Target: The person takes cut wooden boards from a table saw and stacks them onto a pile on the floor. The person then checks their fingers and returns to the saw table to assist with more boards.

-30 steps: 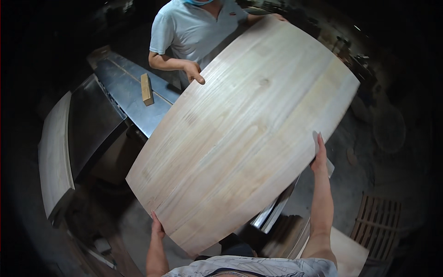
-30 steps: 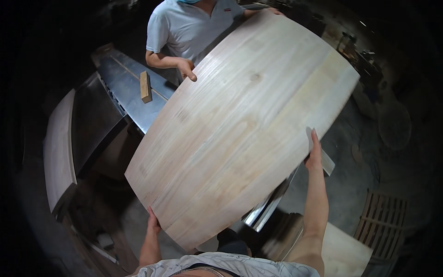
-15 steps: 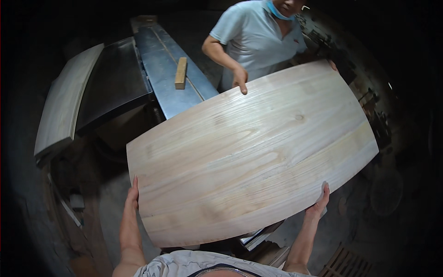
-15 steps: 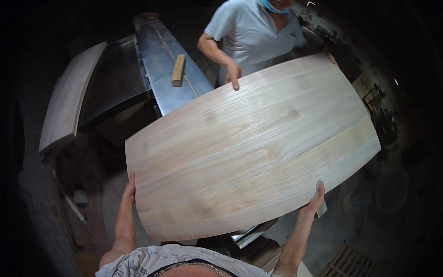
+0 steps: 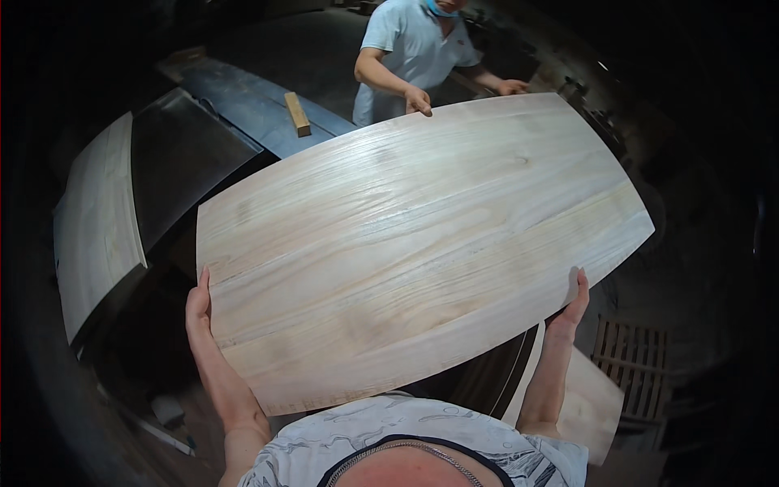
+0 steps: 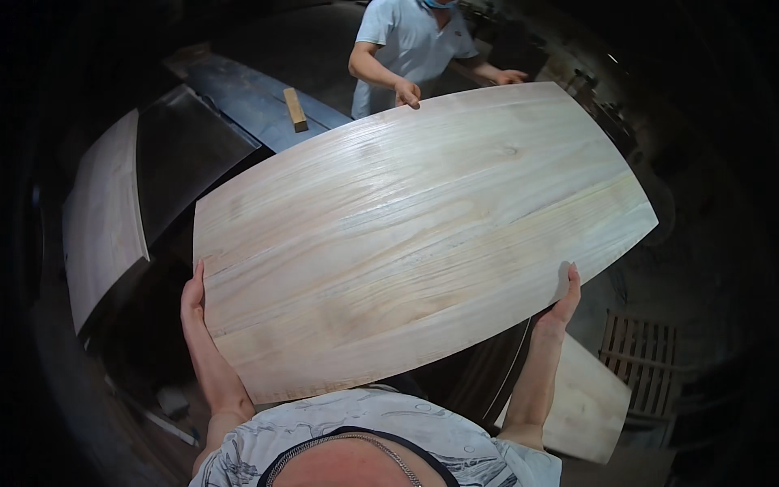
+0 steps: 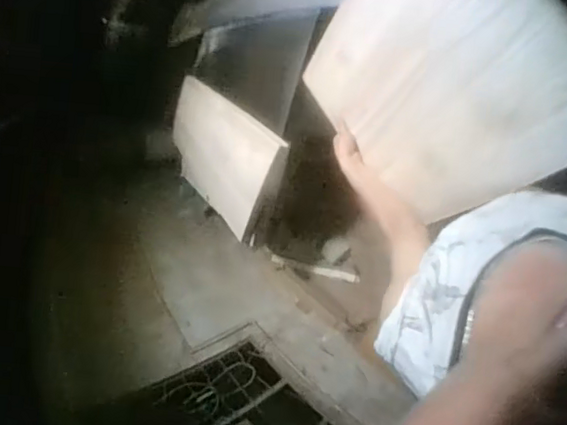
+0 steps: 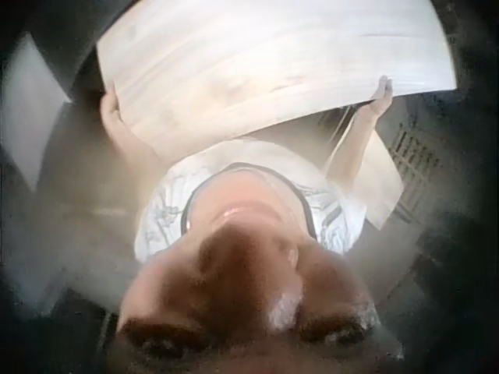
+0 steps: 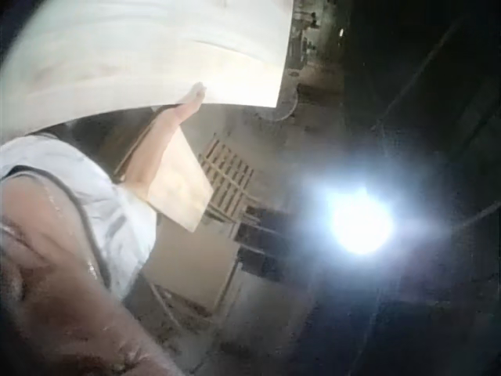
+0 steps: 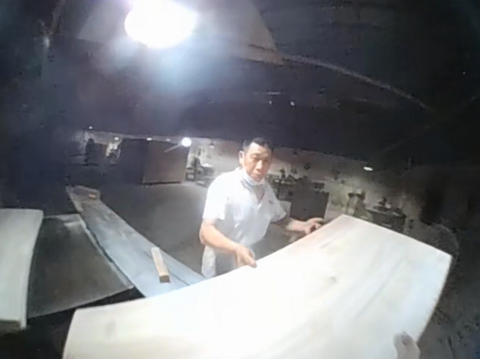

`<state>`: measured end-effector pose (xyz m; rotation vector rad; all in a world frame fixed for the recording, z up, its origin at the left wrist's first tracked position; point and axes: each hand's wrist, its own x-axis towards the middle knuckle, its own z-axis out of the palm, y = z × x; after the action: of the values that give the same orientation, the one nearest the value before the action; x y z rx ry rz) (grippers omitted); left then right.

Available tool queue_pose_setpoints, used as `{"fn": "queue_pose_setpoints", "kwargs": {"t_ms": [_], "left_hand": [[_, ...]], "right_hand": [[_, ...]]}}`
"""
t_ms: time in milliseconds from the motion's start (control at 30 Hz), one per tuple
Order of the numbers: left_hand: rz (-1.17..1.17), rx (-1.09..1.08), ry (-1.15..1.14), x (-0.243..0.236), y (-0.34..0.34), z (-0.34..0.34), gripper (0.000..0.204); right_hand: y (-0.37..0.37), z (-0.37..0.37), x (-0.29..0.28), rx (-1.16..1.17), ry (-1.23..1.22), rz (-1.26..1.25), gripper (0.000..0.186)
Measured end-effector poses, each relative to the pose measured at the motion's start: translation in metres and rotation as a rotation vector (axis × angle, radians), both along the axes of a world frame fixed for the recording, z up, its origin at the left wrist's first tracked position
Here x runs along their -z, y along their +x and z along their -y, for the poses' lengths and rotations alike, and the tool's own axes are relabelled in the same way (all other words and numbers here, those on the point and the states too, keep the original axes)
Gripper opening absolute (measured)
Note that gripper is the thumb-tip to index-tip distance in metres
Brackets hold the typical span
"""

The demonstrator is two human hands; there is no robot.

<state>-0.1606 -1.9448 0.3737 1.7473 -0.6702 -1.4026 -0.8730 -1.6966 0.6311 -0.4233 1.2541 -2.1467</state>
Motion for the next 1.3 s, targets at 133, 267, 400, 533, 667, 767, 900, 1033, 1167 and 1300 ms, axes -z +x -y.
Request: {"fn": "queue_pose_setpoints", "kwargs": {"t_ms": [133,267,400,533,667,767,900,1033,1167,1300], "left_hand": [[0.093,0.143,-0.115,-0.043,0.035,0.032,0.08],[-0.483,0.387,-0.201,-0.098,0.031,0.08,0.07],[-0.321,0.506,-0.188,-0.134,0.011,0.11,0.075],[-0.198,0.597,-0.216,-0.141,-0.016,0.123,0.077],[-0.118,0.754,-0.269,-0.165,-0.081,0.143,0.078],[-0.078,0.875,-0.305,-0.191,-0.151,0.147,0.08],[-0.012,1.041,-0.394,-0.233,-0.268,0.138,0.081],[0.106,1.241,-0.448,-0.253,-0.415,0.113,0.083],[0.281,1.389,-0.478,-0.234,-0.547,0.064,0.094],[0.383,1.485,-0.504,-0.199,-0.673,0.009,0.095]], "right_hand": [[0.061,-0.067,-0.02,0.16,-0.02,0.027,0.066],[0.102,-0.116,-0.026,0.368,-0.098,0.112,0.07],[0.134,-0.164,-0.027,0.653,-0.11,-0.006,0.058],[0.178,-0.219,-0.024,0.685,-0.195,0.169,0.054],[0.191,-0.265,-0.004,0.778,-0.373,0.147,0.057],[0.198,-0.309,0.022,0.906,-0.389,0.164,0.062],[0.208,-0.376,0.05,1.069,-0.414,0.163,0.069],[0.225,-0.444,0.092,1.236,-0.404,0.205,0.066],[0.234,-0.488,0.137,1.294,-0.399,0.257,0.064],[0.221,-0.519,0.169,1.453,-0.358,0.254,0.063]]}}
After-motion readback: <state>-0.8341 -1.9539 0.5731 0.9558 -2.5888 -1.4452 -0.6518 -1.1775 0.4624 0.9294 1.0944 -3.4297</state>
